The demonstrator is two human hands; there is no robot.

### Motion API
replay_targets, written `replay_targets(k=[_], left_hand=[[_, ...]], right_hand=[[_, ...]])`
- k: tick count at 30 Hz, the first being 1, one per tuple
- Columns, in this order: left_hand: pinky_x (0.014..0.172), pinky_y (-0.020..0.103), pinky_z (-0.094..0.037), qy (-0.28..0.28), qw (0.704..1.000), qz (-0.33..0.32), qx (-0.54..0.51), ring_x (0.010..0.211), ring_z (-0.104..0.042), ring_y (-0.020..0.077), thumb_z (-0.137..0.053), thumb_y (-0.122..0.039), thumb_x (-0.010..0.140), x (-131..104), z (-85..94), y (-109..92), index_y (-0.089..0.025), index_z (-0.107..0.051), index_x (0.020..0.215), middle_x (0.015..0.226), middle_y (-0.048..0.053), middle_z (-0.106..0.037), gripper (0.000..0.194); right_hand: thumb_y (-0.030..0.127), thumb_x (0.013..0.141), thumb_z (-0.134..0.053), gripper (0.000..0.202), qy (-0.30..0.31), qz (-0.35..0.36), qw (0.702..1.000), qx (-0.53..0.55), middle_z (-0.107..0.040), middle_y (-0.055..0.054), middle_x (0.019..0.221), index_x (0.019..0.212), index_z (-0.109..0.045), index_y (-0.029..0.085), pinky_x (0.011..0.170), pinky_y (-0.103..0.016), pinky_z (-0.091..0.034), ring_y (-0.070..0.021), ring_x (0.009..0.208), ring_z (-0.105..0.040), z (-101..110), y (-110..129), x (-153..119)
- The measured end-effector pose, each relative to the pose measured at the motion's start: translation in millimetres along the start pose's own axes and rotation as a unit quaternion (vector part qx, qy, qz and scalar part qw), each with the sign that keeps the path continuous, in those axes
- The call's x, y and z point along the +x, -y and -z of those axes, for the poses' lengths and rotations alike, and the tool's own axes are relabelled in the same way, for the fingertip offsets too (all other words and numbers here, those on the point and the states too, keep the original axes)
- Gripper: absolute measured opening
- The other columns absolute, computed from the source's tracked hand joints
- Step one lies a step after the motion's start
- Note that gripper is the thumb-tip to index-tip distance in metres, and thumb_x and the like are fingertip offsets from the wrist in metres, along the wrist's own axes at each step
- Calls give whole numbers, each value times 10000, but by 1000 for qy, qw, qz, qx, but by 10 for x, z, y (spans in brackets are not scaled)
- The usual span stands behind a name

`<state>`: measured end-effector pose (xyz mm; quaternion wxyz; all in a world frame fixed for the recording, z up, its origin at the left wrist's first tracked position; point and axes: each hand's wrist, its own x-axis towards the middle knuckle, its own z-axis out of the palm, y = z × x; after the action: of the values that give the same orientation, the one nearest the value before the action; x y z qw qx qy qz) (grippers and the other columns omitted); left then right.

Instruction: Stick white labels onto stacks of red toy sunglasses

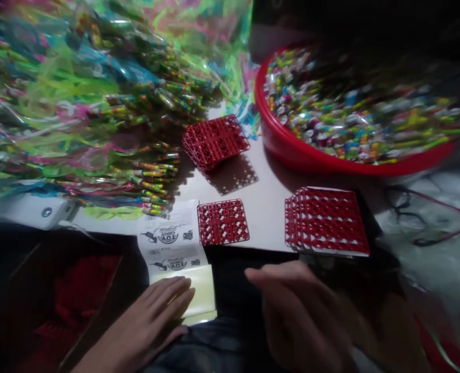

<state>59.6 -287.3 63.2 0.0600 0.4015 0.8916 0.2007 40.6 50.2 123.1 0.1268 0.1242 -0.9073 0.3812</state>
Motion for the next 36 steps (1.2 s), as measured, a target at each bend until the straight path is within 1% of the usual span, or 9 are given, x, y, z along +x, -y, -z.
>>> replay_targets(k=[3,7,13,18,21,27,29,32,36], left_hand=[[999,478,-697,-29,999,-18,-10,1169,-820,310,-478,-169,1158,-48,-86,20,-108,-688,1410,1288,127,-846,334],[956,391,-685,-92,995,0,-34,1082,-835,269,-375,-102,1169,-57,-3,53,-118,-697,1376,1187,111,-863,383],[800,160,-607,-184,956,156,-169,889,-765,119,-551,-131,1129,185,379,-97,-230,-651,1158,984,10,-753,143],[705,114,-545,-242,805,364,-401,810,-736,106,-747,-345,1049,408,632,-131,-283,-788,941,924,-46,-764,131],[767,119,-551,-222,769,404,-443,886,-757,136,-833,-456,969,471,710,-34,-286,-857,963,979,-22,-821,172],[779,197,-601,-222,655,468,-550,887,-783,193,-943,-529,841,426,774,110,-271,-884,1003,970,22,-880,310],[755,190,-590,-210,658,466,-553,861,-778,187,-960,-501,827,431,805,74,-257,-890,935,935,22,-873,276],[776,173,-566,-187,709,445,-513,863,-764,169,-953,-433,836,516,905,-56,-263,-897,866,930,11,-861,181],[786,210,-599,-145,748,389,-518,852,-778,194,-874,-408,901,629,1051,-272,-284,-904,829,875,5,-850,147]], right_hand=[[10,981,-580,441,44,36,998,31,-803,12,986,1294,-711,292,809,-265,-623,-159,847,-762,-300,173,7],[59,1057,-512,316,60,-7,995,84,-749,19,975,1205,-688,277,788,-264,-584,-144,873,-718,-575,200,3],[184,1058,-635,327,102,-47,985,135,-732,-22,1270,1363,-662,299,1016,-338,-574,-193,1190,-683,-738,343,79],[149,1042,-659,113,59,-90,973,205,-701,9,970,1046,-675,261,847,-286,-561,-162,931,-665,-809,473,286],[227,1057,-682,145,42,-129,963,234,-665,31,856,917,-672,262,748,-257,-550,-144,812,-655,-768,476,383],[298,1115,-631,143,32,-218,946,239,-764,-3,979,1246,-688,283,736,-266,-631,-160,835,-776,-611,422,403],[248,1104,-615,324,23,-169,973,154,-766,-42,1162,1423,-649,298,897,-333,-639,-190,1004,-772,-570,437,417],[140,1083,-588,436,-5,10,1000,-13,-683,-91,1424,1503,-622,249,1197,-408,-487,-229,1351,-626,-518,548,477],[150,1102,-565,383,65,151,986,23,-745,-35,1300,1463,-665,227,1142,-320,-475,-178,1230,-643,-517,766,542]])
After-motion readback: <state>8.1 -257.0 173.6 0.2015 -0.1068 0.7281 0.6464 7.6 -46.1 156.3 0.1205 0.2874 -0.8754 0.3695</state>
